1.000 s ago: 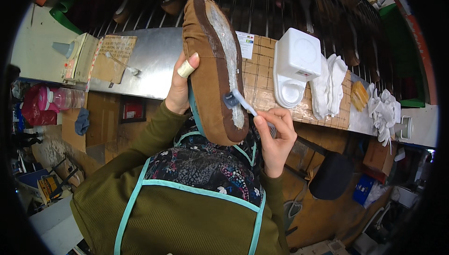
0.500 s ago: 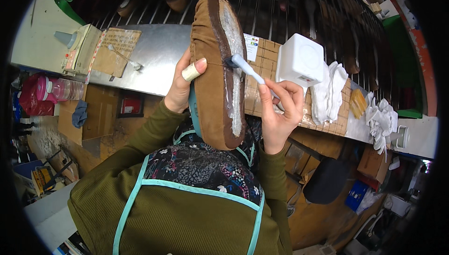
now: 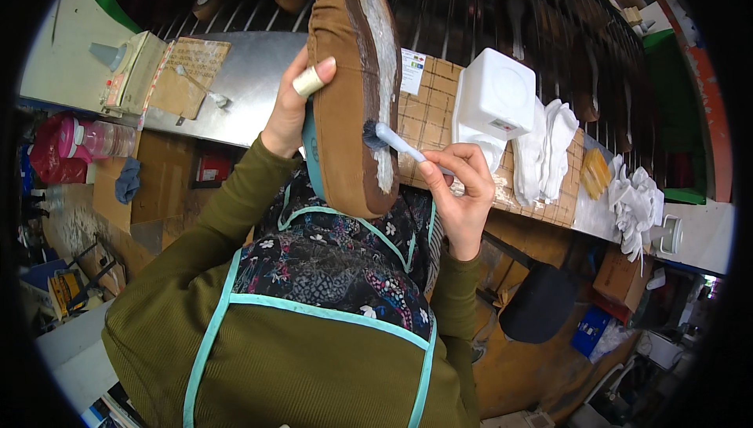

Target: The person applies a white adhesive to the sole and side edges of a brown shoe using a small brush. They repeatedly dip the brush into a white container and spread the glue along the shoe's perimeter, then place the shoe on a metal rack. The process is repeated for multiple shoes.

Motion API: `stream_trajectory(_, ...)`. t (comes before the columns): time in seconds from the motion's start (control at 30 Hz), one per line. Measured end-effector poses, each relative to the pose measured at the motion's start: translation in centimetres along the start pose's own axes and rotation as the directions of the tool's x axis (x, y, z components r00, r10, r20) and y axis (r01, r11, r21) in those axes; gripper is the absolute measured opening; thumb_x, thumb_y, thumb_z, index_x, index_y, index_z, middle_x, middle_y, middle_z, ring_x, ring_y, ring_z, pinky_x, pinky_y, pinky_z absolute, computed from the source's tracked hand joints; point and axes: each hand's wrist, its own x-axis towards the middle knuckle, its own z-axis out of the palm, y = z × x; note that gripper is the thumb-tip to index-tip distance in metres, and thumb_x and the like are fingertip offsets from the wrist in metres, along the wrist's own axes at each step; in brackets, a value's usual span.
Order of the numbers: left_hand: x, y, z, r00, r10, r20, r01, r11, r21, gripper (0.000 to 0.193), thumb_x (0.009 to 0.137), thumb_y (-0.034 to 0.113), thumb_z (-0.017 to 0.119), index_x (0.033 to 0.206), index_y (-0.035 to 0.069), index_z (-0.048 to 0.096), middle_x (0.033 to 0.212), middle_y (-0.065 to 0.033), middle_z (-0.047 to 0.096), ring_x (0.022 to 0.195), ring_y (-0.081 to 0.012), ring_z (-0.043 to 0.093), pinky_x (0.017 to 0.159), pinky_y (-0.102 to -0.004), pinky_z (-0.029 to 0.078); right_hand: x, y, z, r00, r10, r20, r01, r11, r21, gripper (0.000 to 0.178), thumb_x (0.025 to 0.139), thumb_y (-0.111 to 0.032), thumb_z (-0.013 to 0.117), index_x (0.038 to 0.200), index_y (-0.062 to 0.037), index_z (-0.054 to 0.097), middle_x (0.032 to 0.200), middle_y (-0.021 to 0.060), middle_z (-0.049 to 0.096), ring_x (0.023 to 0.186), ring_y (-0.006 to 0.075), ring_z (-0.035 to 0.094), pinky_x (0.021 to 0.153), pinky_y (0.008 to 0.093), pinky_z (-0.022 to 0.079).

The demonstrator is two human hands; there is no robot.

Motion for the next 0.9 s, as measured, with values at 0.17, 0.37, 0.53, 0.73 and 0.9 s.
stream_trajectory(0.17,0.9,-0.1,0.2,1.000,-0.012,-0.014,0.013,0.999,0.047,0.050,0.084,0.029,0.067,0.123,0.003,0.051,0.110,-0.0066,0.060,0.099,-0.0135,0.058,0.087,-0.0276,0.047,-1.4,0.2,-0.5,1.000,0.018,-0.016,-0.018,1.000,0.002,0.015,0.077,-0.004,0.075,0.091,0.0004,0.071,0.084,0.0027,0.056,0.065,0.0073,0.047,0.055,0.0211,0.038)
stream_trajectory(0.37,2.4,-1.0,-0.3,0.998,-0.060,0.018,0.059,0.998,0.038,0.048,0.084,0.030,0.067,0.121,0.004,0.053,0.109,-0.0059,0.060,0.098,-0.0134,0.059,0.085,-0.0273,0.047,-2.3,0.3,-1.3,0.999,-0.021,-0.047,0.018,0.998,-0.061,0.016,0.076,-0.005,0.076,0.091,-0.0002,0.072,0.084,0.0032,0.056,0.065,0.0076,0.048,0.055,0.0202,0.039)
stream_trajectory(0.53,3.4,-1.5,-0.5,0.987,-0.158,0.019,0.158,0.987,-0.001,0.045,0.083,0.033,0.067,0.116,0.004,0.056,0.106,-0.0061,0.061,0.095,-0.0129,0.061,0.082,-0.0272,0.050,-2.3,0.2,-2.0,0.996,-0.064,-0.062,0.056,0.992,-0.117,0.017,0.074,-0.005,0.077,0.091,-0.0008,0.072,0.084,0.0035,0.057,0.065,0.0078,0.049,0.054,0.0197,0.040)
stream_trajectory(0.73,4.3,-1.2,-0.1,0.922,-0.379,0.081,0.385,0.917,-0.099,0.042,0.084,0.038,0.066,0.110,0.005,0.060,0.100,-0.0067,0.065,0.087,-0.0140,0.065,0.077,-0.0281,0.055,-0.7,-0.6,-2.5,0.986,-0.163,-0.037,0.156,0.976,-0.151,0.019,0.073,-0.003,0.077,0.091,-0.0014,0.072,0.084,0.0033,0.057,0.065,0.0084,0.049,0.054,0.0209,0.040)
stream_trajectory(0.9,4.0,-0.6,0.5,0.863,-0.493,0.112,0.505,0.833,-0.227,0.045,0.084,0.041,0.065,0.112,0.005,0.060,0.100,-0.0080,0.066,0.085,-0.0152,0.066,0.076,-0.0295,0.056,2.0,-2.1,-2.7,0.965,-0.257,0.042,0.261,0.958,-0.120,0.019,0.071,0.000,0.076,0.090,-0.0018,0.073,0.084,0.0038,0.057,0.068,0.0091,0.049,0.057,0.0221,0.041)
